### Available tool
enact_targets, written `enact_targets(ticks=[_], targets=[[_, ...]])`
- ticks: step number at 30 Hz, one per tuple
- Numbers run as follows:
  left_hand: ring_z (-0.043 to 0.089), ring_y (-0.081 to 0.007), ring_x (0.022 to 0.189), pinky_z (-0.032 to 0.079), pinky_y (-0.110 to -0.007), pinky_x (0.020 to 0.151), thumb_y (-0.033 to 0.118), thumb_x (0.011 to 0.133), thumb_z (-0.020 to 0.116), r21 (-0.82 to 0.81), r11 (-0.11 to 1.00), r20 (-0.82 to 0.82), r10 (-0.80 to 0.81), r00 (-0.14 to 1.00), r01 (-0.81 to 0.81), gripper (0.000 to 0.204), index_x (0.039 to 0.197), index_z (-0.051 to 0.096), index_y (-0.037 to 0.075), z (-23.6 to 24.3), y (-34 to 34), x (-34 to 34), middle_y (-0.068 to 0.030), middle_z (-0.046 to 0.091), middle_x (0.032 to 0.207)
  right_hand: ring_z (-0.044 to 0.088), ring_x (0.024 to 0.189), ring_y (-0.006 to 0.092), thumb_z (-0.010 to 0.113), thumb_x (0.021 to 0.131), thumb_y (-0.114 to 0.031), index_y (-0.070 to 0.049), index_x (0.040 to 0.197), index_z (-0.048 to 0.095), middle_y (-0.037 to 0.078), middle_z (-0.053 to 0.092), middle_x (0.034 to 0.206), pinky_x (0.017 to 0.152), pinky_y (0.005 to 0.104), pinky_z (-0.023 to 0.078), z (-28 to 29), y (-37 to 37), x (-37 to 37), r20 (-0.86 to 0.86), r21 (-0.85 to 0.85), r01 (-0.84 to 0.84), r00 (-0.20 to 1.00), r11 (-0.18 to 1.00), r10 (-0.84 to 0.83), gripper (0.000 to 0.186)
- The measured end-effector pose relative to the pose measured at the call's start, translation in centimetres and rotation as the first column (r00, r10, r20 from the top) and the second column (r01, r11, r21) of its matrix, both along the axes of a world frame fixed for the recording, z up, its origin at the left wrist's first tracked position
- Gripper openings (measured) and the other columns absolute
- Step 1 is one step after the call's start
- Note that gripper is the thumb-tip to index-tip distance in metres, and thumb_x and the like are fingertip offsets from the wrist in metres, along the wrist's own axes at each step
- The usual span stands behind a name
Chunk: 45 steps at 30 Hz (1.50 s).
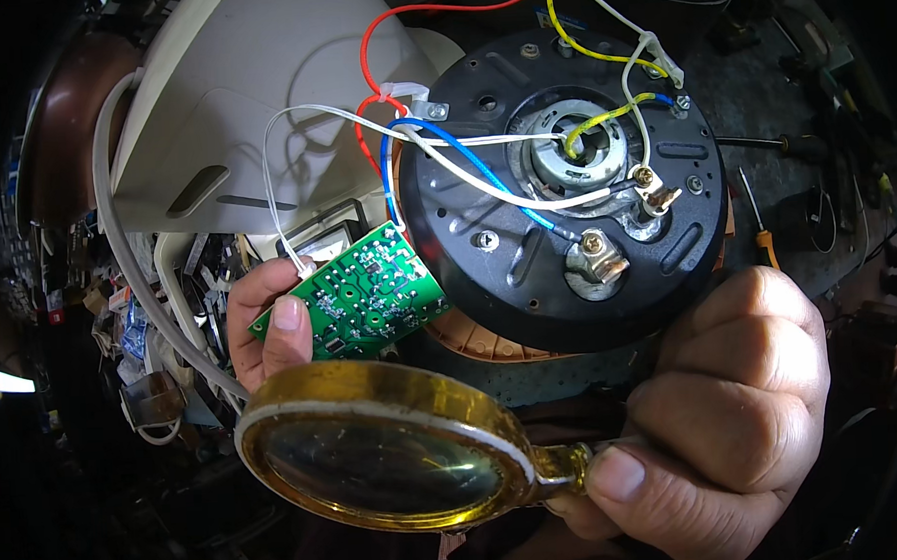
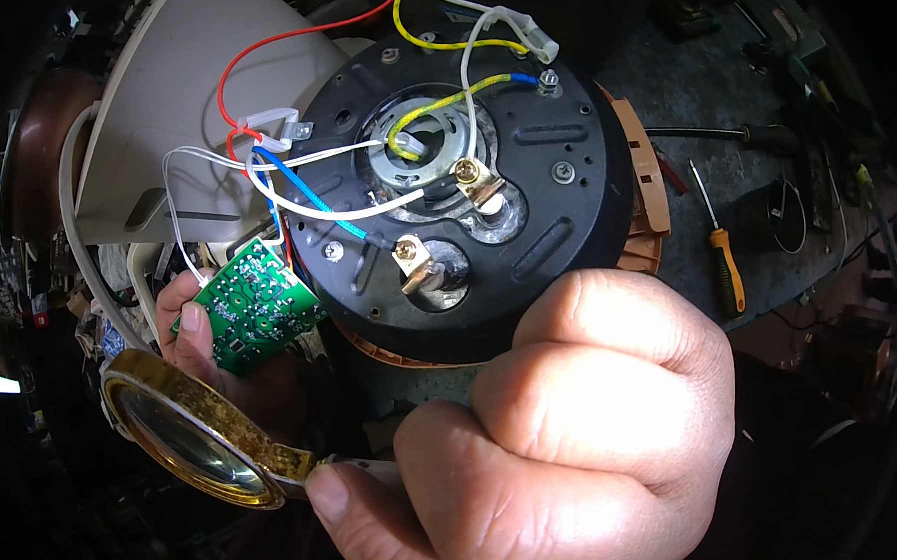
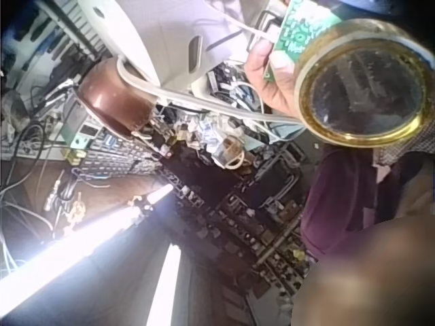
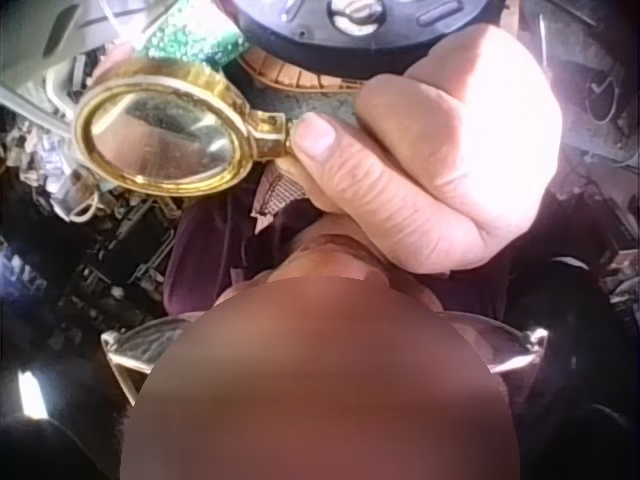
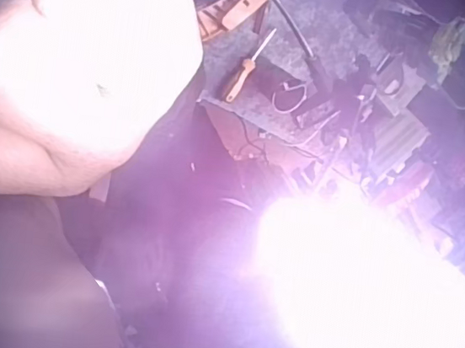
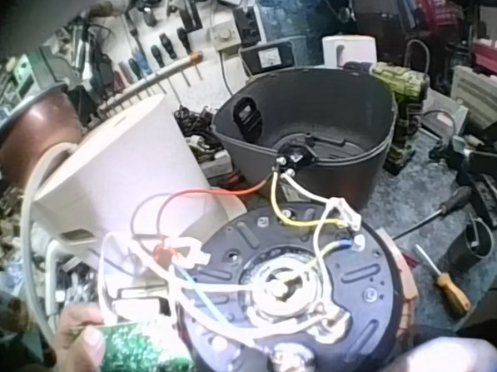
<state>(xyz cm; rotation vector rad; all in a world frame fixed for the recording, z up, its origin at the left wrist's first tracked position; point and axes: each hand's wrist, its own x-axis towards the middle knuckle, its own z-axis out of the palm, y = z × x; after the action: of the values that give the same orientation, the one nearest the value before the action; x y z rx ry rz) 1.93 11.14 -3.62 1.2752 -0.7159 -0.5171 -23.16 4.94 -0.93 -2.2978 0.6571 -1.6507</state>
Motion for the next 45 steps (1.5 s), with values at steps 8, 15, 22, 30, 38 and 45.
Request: enact_targets(ticks=[8, 15, 22, 30, 38, 45], targets=[[0.072, -0.0231, 0.084, 0.065, -0.038, 0.078, 0.028, 0.098, 0.069, 0.018, 0.998, -0.028, -0.06, 0.998, 0.061, 0.041, 0.124, 0.059, -0.001, 1.2, -0.6, -1.1, -0.0121, 0.067, 0.094, 0.052, 0.06, 0.0142, 0.087, 0.084, -0.018, 0.0, 0.113, 0.075, 0.007, 0.062, 0.08, 0.047, 0.0266, 0.037, -0.4, -5.3, -1.1, -0.115, -0.42, -0.445, 0.891, 0.791, 0.44, 0.036], [0.072, -0.0242, 0.084, 0.065, -0.038, 0.078, 0.028, 0.098, 0.068, -0.012, 1.0, -0.013, -0.004, 1.0, 0.004, 0.04, 0.123, 0.059, -0.003, 0.4, -0.4, -0.7, -0.0132, 0.067, 0.095, 0.047, 0.065, 0.0121, 0.078, 0.097, -0.045, -0.022, 0.118, 0.07, -0.004, 0.05, 0.078, 0.057, 0.0283, 0.041, 0.4, 0.3, 0.1, -0.039, 0.048, 0.008, 0.999, 0.999, -0.006, 0.032], [0.073, -0.0256, 0.082, 0.066, -0.04, 0.077, 0.028, 0.098, 0.067, -0.017, 1.0, -0.003, -0.004, 1.0, 0.004, 0.041, 0.122, 0.059, -0.004, 0.5, -0.7, -0.8, -0.0149, 0.068, 0.094, 0.051, 0.061, 0.0139, 0.085, 0.086, -0.024, -0.004, 0.114, 0.074, 0.005, 0.059, 0.08, 0.049, 0.0267, 0.038, 0.0, -5.6, -1.1, -0.162, -0.431, -0.434, 0.9, 0.791, 0.405, 0.036], [0.074, -0.0262, 0.081, 0.067, -0.04, 0.076, 0.027, 0.098, 0.067, -0.05, 0.998, -0.002, -0.025, 1.0, 0.024, 0.04, 0.122, 0.059, -0.004, 0.2, -0.3, -0.4, -0.0158, 0.069, 0.095, 0.047, 0.064, 0.0122, 0.078, 0.095, -0.047, -0.021, 0.114, 0.07, -0.004, 0.051, 0.078, 0.055, 0.0279, 0.04, 0.3, 0.2, 0.2, -0.016, 0.012, 0.002, 1.0, 1.0, -0.002, 0.033], [0.073, -0.0252, 0.085, 0.066, -0.041, 0.08, 0.028, 0.097, 0.07, -0.046, 0.997, -0.012, -0.056, 0.998, 0.055, 0.04, 0.122, 0.059, -0.002, 0.3, -0.6, -0.2, -0.0132, 0.068, 0.097, 0.052, 0.059, 0.0143, 0.087, 0.084, -0.019, -0.001, 0.114, 0.075, 0.006, 0.062, 0.08, 0.047, 0.0268, 0.037, -0.1, -6.6, -1.0, -0.199, -0.522, -0.487, 0.868, 0.7, 0.456, 0.037], [0.073, -0.0268, 0.087, 0.066, -0.043, 0.083, 0.029, 0.096, 0.071, 0.008, 0.996, -0.049, -0.091, 0.995, 0.092, 0.042, 0.122, 0.059, -0.001, 0.8, -0.8, -0.5, -0.0135, 0.068, 0.099, 0.052, 0.059, 0.0148, 0.089, 0.082, -0.014, 0.003, 0.115, 0.076, 0.009, 0.064, 0.081, 0.046, 0.0271, 0.037, -0.6, -7.4, -1.4, -0.253, -0.621, -0.524, 0.837, 0.582, 0.485, 0.039]])
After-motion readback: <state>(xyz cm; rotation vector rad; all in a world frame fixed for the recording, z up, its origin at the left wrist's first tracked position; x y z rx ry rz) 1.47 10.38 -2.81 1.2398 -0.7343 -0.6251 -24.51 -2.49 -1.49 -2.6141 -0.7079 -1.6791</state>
